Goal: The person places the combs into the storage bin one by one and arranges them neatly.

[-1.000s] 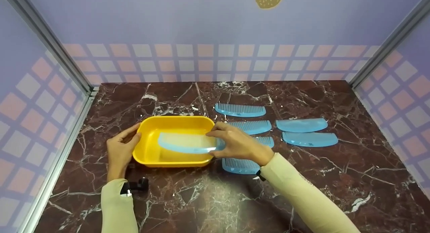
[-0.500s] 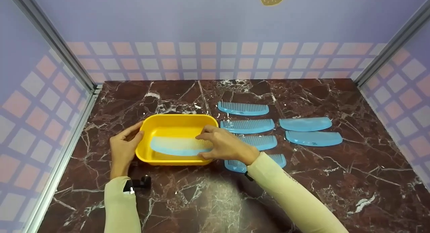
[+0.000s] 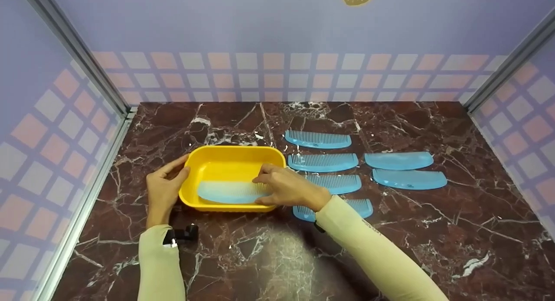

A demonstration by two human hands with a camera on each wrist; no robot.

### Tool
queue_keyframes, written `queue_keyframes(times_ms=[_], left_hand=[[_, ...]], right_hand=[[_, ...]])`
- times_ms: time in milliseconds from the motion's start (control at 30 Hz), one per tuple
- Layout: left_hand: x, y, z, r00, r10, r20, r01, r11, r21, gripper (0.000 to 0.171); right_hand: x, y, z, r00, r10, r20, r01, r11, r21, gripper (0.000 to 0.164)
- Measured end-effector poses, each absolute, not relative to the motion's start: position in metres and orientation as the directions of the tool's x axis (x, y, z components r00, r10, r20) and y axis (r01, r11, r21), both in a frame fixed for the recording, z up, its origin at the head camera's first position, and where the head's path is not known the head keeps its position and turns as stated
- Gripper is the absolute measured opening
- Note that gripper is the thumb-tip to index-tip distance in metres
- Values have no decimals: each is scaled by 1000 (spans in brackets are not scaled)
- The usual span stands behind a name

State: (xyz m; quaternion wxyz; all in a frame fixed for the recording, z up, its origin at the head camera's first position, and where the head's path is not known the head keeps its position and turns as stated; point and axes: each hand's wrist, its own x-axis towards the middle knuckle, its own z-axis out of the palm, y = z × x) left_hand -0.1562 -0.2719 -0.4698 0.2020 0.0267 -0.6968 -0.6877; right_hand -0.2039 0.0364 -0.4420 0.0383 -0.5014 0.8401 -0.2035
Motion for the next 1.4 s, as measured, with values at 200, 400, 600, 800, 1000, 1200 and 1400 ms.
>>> queue_keyframes(times_ms=[200,400,600,800,1000,1200,1400], left_hand=[[-156,-272,-471,-913,-320,251,244,64,968,30],[-155,-272,-470,-916,-308,258,249,69,966,31],[-156,-272,-469,-918,-311,245,239,57,969,31],[-156,-272,-470,-915,-316,250,240,70,968,30],[-155,-272,-470,-907,-319,274,258,93,962,31],[-154,-274,-472,-905,-314,286,270,93,958,31],[-156,-273,-471,-911,-306,277,264,84,961,32]], right_hand=[[-207,32,-444,-457,-881,123,-842,384,-380,48],[-210,28,-446,-429,-895,124,-853,357,-380,44],[-211,23,-447,-412,-904,112,-863,348,-366,42],[-212,20,-449,-417,-905,82,-860,363,-360,40],[-212,17,-450,-421,-905,67,-861,375,-345,40],[-212,14,-450,-422,-906,39,-859,386,-335,38],[-214,15,-450,-410,-911,38,-860,372,-349,34]])
